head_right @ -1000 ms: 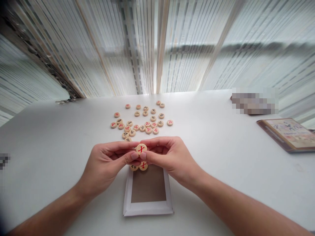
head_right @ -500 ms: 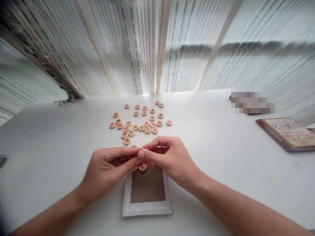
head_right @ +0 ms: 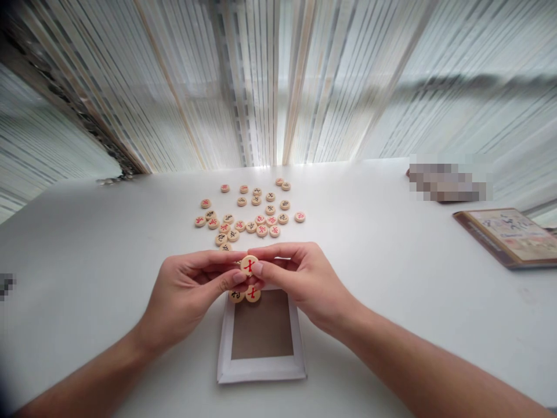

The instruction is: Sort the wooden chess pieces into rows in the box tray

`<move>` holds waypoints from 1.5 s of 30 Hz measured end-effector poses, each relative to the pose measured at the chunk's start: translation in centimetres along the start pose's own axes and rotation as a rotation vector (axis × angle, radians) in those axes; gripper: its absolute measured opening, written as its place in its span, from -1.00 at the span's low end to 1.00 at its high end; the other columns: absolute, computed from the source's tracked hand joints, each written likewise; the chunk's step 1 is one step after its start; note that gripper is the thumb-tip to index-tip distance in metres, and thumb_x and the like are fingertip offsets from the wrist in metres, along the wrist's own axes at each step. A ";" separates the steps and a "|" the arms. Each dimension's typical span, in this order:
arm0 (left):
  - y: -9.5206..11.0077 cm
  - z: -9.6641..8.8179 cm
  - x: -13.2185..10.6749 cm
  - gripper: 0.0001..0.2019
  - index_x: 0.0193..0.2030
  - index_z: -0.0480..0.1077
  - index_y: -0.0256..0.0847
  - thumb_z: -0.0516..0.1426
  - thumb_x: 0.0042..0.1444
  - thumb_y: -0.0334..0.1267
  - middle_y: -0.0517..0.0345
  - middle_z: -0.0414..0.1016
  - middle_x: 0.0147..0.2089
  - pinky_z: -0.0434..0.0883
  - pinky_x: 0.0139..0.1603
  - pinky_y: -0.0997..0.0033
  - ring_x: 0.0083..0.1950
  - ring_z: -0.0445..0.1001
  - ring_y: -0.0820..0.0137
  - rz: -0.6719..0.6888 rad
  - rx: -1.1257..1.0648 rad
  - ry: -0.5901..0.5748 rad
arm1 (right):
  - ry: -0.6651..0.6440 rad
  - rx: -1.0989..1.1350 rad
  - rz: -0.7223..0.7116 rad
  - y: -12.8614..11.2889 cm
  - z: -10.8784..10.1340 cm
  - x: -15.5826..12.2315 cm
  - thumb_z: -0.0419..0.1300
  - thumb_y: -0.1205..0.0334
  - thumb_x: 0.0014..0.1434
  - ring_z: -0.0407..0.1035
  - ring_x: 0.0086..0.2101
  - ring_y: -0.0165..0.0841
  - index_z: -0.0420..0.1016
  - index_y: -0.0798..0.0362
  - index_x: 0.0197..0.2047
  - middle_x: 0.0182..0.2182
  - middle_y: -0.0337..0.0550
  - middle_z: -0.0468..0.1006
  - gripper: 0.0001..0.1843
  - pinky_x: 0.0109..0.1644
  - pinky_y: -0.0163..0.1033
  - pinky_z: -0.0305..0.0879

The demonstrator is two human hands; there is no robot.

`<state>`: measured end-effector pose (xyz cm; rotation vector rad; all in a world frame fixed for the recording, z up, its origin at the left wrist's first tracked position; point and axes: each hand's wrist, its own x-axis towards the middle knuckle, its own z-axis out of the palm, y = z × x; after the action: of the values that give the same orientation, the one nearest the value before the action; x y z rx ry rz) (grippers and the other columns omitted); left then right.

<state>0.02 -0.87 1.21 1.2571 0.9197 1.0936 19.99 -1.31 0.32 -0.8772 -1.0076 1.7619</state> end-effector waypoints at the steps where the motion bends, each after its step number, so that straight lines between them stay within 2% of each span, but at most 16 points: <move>1: 0.0 0.0 0.0 -0.80 -0.13 0.77 -0.18 0.51 0.08 -0.28 0.04 0.80 -0.27 0.78 -0.14 0.32 -0.28 0.80 0.20 -0.002 0.003 0.001 | -0.002 0.002 0.005 0.0 0.0 0.0 0.63 0.15 0.09 0.67 -0.30 -0.28 0.82 0.01 -0.04 -0.30 -0.09 0.78 -0.64 -0.07 -0.14 0.66; 3: 0.0 0.0 -0.1 -0.80 -0.12 0.78 -0.19 0.50 0.08 -0.27 0.04 0.79 -0.30 0.77 -0.20 0.35 -0.29 0.79 0.20 0.001 0.027 0.003 | 0.000 0.000 0.010 0.0 0.1 -0.1 0.66 0.18 0.02 0.68 -0.26 -0.24 0.81 0.02 -0.05 -0.27 -0.09 0.78 -0.60 -0.06 -0.12 0.67; 6: -0.1 0.0 -0.3 -0.81 -0.10 0.78 -0.17 0.47 0.13 -0.28 0.07 0.77 -0.37 0.74 -0.30 0.39 -0.35 0.75 0.25 0.023 0.076 -0.013 | 0.026 -0.009 0.017 0.1 0.2 -0.1 0.71 0.22 -0.11 0.67 -0.30 -0.25 0.78 0.06 -0.18 -0.32 -0.12 0.76 -0.59 -0.13 -0.16 0.67; 9: -0.3 0.0 -0.4 -0.80 -0.06 0.78 -0.17 0.46 0.16 -0.27 0.07 0.76 -0.36 0.73 -0.28 0.39 -0.35 0.74 0.26 0.027 0.089 -0.046 | 0.055 -0.012 0.019 0.1 0.2 0.0 0.74 0.25 -0.20 0.66 -0.37 -0.28 0.74 0.07 -0.30 -0.37 -0.16 0.75 -0.60 -0.23 -0.22 0.66; 19: -0.2 0.0 -0.7 -0.77 0.03 0.75 -0.23 0.38 0.24 -0.38 -0.03 0.81 -0.20 0.77 -0.17 0.33 -0.26 0.79 0.22 0.037 0.053 -0.139 | 0.055 -0.063 -0.025 -0.1 0.2 -0.1 0.72 0.13 -0.13 0.63 -0.44 -0.29 0.71 0.09 -0.38 -0.46 -0.12 0.73 -0.64 -0.33 -0.23 0.60; 25: -0.2 0.0 -0.7 -0.77 0.00 0.73 -0.22 0.38 0.23 -0.47 0.02 0.81 -0.20 0.75 -0.15 0.42 -0.23 0.80 0.26 0.053 -0.006 -0.154 | 0.056 -0.056 -0.062 -0.3 0.5 -0.1 0.73 0.09 -0.17 0.61 -0.48 -0.30 0.76 0.08 -0.37 -0.49 -0.11 0.73 -0.62 -0.36 -0.22 0.61; 30: -0.3 0.0 -0.7 -0.79 -0.10 0.72 -0.19 0.45 0.14 -0.48 0.10 0.80 -0.26 0.75 -0.17 0.46 -0.25 0.80 0.29 0.017 -0.086 -0.129 | 0.036 -0.079 -0.101 -0.4 0.7 -0.3 0.70 0.17 -0.08 0.61 -0.47 -0.34 0.81 0.06 -0.31 -0.47 -0.11 0.74 -0.71 -0.33 -0.29 0.62; 35: -0.2 0.1 -0.6 -0.75 -0.18 0.73 -0.19 0.51 0.01 -0.51 0.14 0.79 -0.30 0.73 -0.24 0.53 -0.29 0.79 0.31 -0.002 -0.126 -0.073 | 0.003 -0.125 -0.207 -0.3 0.6 -0.4 0.62 0.21 0.10 0.64 -0.41 -0.35 0.84 -0.03 -0.20 -0.40 -0.14 0.75 -0.82 -0.26 -0.29 0.65; 41: -0.4 -0.4 -0.2 -0.69 -0.23 0.77 -0.13 0.53 -0.08 -0.59 0.20 0.81 -0.26 0.71 -0.19 0.66 -0.25 0.80 0.36 0.071 -0.024 0.027 | 0.033 -0.233 -0.349 0.3 0.2 -0.3 0.52 0.30 0.22 0.67 -0.27 -0.31 0.83 -0.06 -0.12 -0.28 -0.11 0.75 -0.85 -0.16 -0.25 0.68; 45: -0.8 -0.5 0.0 -0.76 -0.22 0.77 -0.14 0.48 0.02 -0.55 0.18 0.81 -0.24 0.71 -0.15 0.63 -0.21 0.79 0.37 0.187 0.069 0.064 | 0.015 -0.325 -0.499 0.8 -0.1 0.0 0.45 0.40 0.26 0.66 -0.19 -0.29 0.82 -0.06 -0.07 -0.23 -0.09 0.76 -0.77 -0.14 -0.26 0.67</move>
<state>-0.33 -0.72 0.37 1.3932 0.9082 1.2637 19.81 -1.47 -0.49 -0.7480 -1.3897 1.1901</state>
